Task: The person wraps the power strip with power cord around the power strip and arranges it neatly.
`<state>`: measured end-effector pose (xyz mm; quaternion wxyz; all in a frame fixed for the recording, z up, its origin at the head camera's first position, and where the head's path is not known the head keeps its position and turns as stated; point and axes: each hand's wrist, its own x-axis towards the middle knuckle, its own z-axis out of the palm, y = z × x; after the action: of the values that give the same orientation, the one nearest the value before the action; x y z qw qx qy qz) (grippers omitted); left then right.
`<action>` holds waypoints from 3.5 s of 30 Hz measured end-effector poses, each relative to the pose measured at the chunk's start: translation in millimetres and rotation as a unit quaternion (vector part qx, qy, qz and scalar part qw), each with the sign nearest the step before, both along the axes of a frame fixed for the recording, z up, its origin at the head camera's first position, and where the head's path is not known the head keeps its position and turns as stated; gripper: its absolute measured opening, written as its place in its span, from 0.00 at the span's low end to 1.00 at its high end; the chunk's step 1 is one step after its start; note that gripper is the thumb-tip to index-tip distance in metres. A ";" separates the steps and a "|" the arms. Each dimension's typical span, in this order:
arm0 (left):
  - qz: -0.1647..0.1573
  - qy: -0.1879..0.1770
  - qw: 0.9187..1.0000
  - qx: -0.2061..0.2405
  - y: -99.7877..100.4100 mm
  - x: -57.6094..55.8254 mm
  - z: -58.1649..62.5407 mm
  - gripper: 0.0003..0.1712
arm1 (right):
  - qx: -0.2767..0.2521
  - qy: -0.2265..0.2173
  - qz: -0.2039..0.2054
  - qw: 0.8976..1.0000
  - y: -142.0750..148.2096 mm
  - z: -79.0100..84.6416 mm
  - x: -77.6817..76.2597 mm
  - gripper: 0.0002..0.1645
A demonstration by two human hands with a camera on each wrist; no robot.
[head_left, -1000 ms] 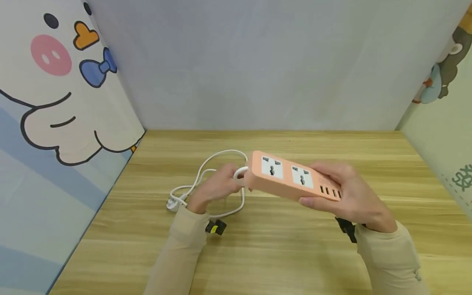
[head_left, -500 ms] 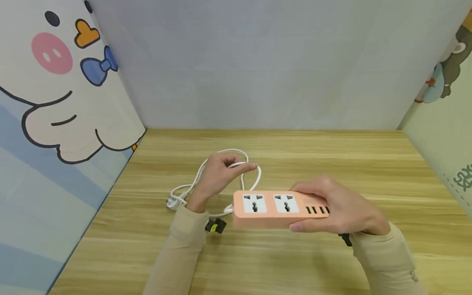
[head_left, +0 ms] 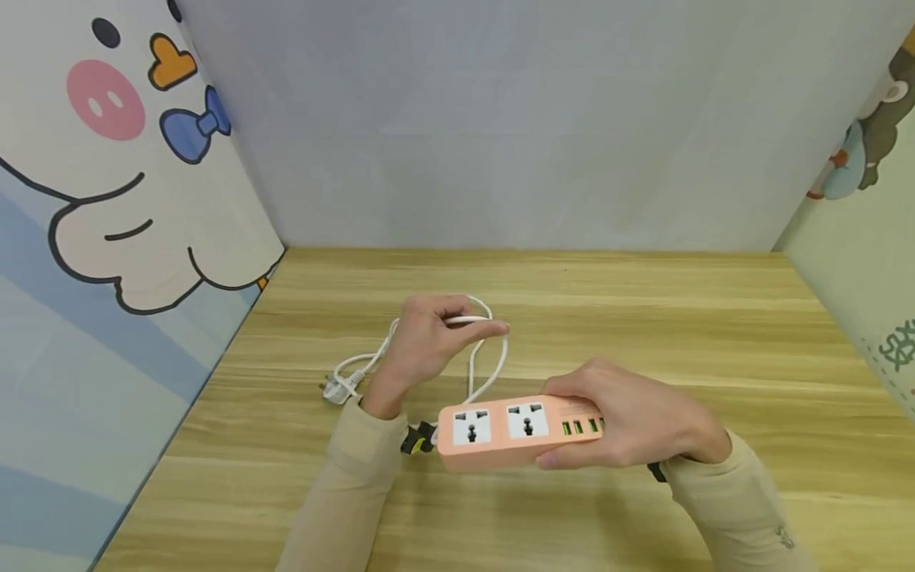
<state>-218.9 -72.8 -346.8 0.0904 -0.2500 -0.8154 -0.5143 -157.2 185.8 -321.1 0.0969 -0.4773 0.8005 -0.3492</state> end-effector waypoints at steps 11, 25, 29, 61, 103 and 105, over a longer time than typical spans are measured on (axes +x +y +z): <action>-0.032 0.149 0.988 -0.034 7.3 24.3 25.8 0.23 | 0.064 -0.029 -0.078 0.995 -2.3 -6.4 -3.5 0.15; -0.021 0.167 0.983 -0.069 9.8 54.1 47.1 0.20 | 0.080 -0.004 -0.232 0.969 7.0 0.6 -6.1 0.19; -0.036 0.137 0.987 -0.075 12.2 59.1 50.3 0.19 | 0.064 0.032 -0.257 0.964 9.2 3.8 -7.4 0.18; -0.350 -0.167 0.921 -0.032 -26.2 6.1 15.6 0.18 | -0.108 0.169 -0.294 0.934 32.3 2.3 -20.1 0.13; -0.081 -0.158 0.980 -0.090 -31.3 -14.9 -5.7 0.12 | -0.129 0.133 -0.204 0.961 26.2 7.6 -3.7 0.18; -0.078 -0.156 0.981 -0.090 -30.9 -15.3 -6.3 0.11 | -0.125 0.131 -0.201 0.963 25.1 7.8 -3.1 0.18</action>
<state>-234.2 -103.7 -353.1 -0.1013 -0.2363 -0.8406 -0.4767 -160.3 210.9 -313.3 -0.1412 -0.3565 0.8356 -0.3933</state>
